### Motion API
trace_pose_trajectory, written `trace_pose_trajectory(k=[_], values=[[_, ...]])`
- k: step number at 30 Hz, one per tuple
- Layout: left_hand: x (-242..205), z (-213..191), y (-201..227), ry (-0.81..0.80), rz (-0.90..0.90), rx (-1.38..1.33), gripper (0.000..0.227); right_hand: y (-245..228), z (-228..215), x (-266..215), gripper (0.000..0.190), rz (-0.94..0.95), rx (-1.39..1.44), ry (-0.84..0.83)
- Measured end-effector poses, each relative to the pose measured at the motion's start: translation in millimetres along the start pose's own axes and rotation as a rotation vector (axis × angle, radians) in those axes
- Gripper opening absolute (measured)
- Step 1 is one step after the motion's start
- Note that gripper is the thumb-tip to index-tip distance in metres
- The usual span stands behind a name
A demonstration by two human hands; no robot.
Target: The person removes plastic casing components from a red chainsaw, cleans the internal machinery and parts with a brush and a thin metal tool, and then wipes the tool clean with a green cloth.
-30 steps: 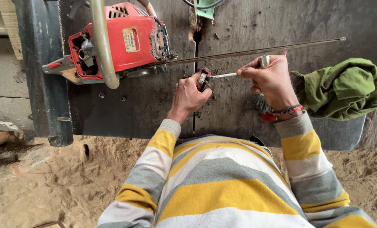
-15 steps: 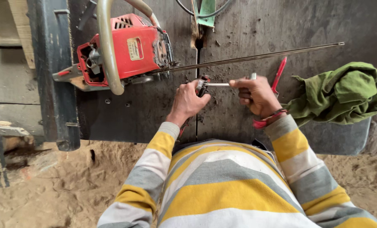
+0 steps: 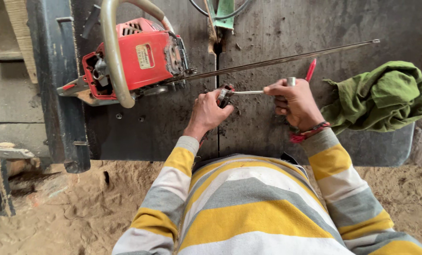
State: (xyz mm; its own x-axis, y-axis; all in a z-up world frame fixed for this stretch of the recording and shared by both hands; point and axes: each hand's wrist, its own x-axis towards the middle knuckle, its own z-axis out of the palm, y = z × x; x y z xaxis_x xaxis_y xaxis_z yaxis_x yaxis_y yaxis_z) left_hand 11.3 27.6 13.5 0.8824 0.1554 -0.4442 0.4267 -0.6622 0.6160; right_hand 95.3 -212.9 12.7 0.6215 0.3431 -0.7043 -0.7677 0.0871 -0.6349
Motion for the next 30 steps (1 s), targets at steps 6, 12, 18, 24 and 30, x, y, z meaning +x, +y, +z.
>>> trace_pose_trajectory(k=[6,12,18,24,30], values=[[-2.9,3.1,3.0,0.051,0.024,-0.030,0.037,-8.1,26.1,-19.9,0.007,-0.207,-0.166,0.048],[-3.1,7.0,9.4,-0.070,0.029,0.016,0.045,-28.7,12.0,-11.1,0.014,-0.126,-0.310,0.025],[-9.7,1.5,4.5,-0.007,0.231,0.020,0.048,-20.7,-0.7,1.9,0.024,0.099,-0.152,-0.076],[-7.4,-4.8,3.4,-0.098,0.181,-0.011,0.043,-4.1,-18.9,27.5,0.018,0.251,-0.061,-0.210],[-2.1,-5.0,-4.1,-0.152,0.290,0.056,0.050,49.0,-47.5,48.3,0.013,0.530,0.178,-0.242]])
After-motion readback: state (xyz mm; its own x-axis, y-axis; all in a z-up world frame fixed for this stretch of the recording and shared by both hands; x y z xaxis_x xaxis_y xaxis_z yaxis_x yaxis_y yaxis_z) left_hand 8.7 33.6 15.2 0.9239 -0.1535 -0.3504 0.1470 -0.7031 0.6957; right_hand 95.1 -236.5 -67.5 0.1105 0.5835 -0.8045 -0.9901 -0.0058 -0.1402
